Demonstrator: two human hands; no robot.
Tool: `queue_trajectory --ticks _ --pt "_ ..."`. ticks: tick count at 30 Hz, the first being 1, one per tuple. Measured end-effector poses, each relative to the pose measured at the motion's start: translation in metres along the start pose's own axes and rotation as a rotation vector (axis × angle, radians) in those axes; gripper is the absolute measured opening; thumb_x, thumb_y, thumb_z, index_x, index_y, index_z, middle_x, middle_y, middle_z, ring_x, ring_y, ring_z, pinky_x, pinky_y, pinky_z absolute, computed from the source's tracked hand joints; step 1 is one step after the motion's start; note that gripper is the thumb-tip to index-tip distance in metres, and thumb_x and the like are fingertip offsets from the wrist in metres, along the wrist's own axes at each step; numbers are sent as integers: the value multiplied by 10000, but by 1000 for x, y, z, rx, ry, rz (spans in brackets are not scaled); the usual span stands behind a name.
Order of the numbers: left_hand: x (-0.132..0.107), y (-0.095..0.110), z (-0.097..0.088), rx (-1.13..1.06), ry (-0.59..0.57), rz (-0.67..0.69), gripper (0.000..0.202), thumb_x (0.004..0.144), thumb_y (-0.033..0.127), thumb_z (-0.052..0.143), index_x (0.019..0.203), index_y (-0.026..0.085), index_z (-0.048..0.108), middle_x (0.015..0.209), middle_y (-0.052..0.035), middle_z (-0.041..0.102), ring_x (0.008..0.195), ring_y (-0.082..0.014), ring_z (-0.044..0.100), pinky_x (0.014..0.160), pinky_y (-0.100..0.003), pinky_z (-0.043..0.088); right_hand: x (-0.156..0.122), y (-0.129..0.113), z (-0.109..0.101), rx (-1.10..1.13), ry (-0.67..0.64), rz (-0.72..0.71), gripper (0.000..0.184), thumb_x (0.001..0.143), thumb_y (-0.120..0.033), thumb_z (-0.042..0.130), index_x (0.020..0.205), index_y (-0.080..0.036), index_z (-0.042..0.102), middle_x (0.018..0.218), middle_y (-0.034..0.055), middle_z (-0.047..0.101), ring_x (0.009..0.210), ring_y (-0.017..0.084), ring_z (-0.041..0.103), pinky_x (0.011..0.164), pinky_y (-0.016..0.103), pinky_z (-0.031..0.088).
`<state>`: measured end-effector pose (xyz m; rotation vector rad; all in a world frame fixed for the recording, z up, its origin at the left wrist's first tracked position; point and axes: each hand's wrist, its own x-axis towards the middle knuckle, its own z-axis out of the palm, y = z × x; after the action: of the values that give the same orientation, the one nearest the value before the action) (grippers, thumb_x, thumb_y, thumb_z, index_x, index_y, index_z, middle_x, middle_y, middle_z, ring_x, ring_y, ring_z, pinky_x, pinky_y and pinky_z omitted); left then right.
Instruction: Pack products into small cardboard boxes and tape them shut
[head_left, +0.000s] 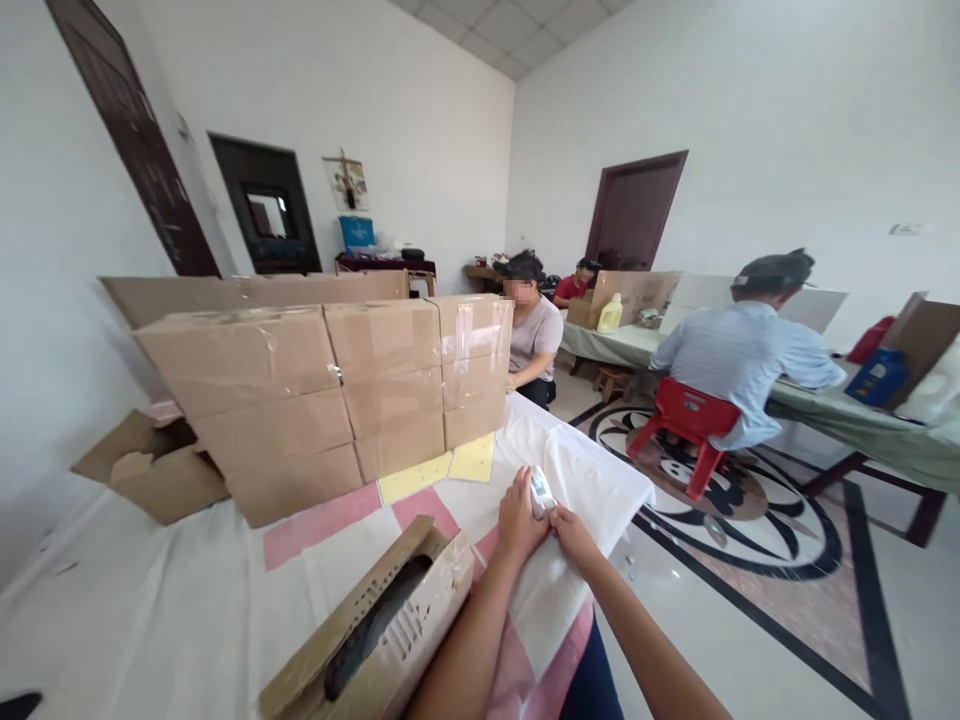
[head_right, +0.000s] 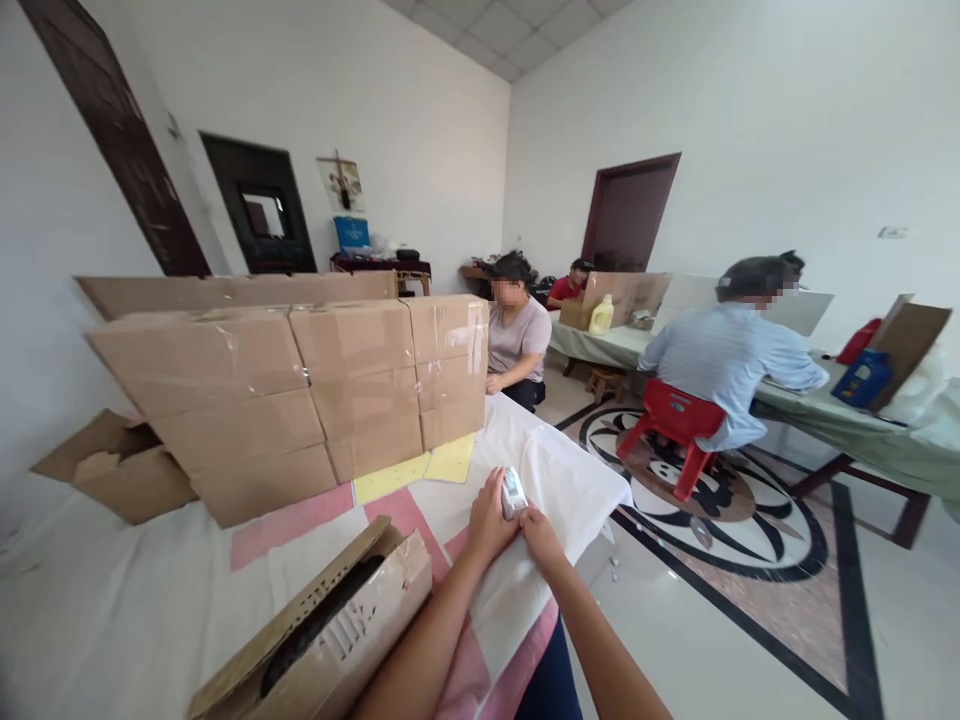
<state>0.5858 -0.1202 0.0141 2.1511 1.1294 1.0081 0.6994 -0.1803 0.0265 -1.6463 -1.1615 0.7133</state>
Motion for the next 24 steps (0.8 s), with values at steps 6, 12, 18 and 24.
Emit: queue_trajectory --ticks 6,12,18,24 --pt "2 -1 1 -88 2 -44 916 785 389 676 1580 197 265 1647 -114 342 1466 -290 403 1198 -381 343 9 6 -1 34 -60 31 165 682 -397 408 614 -256 459 537 -21 450 564 197 477 622 334 397" --pt "5 -10 8 -97 -19 -58 951 768 386 682 1599 193 261 1670 -88 300 1536 -254 288 1256 -339 277 16 11 -7 27 -117 34 242 752 -442 400 583 -277 456 502 7 479 542 241 534 614 371 447" --pt "9 -18 9 -124 -48 -72 1078 675 422 798 1604 245 280 1660 -81 325 1513 -300 338 1253 -384 299 4 30 10 -132 -26 -71 252 855 -348 359 698 -264 538 808 117 681 872 319 660 808 426 472" --pt "8 11 -10 -171 -105 -186 1229 607 258 840 1628 211 157 1550 -131 497 1314 -305 585 1108 -417 481 -26 16 5 -92 -5 -148 267 912 -382 340 757 -244 508 850 120 663 861 298 645 811 409 470"
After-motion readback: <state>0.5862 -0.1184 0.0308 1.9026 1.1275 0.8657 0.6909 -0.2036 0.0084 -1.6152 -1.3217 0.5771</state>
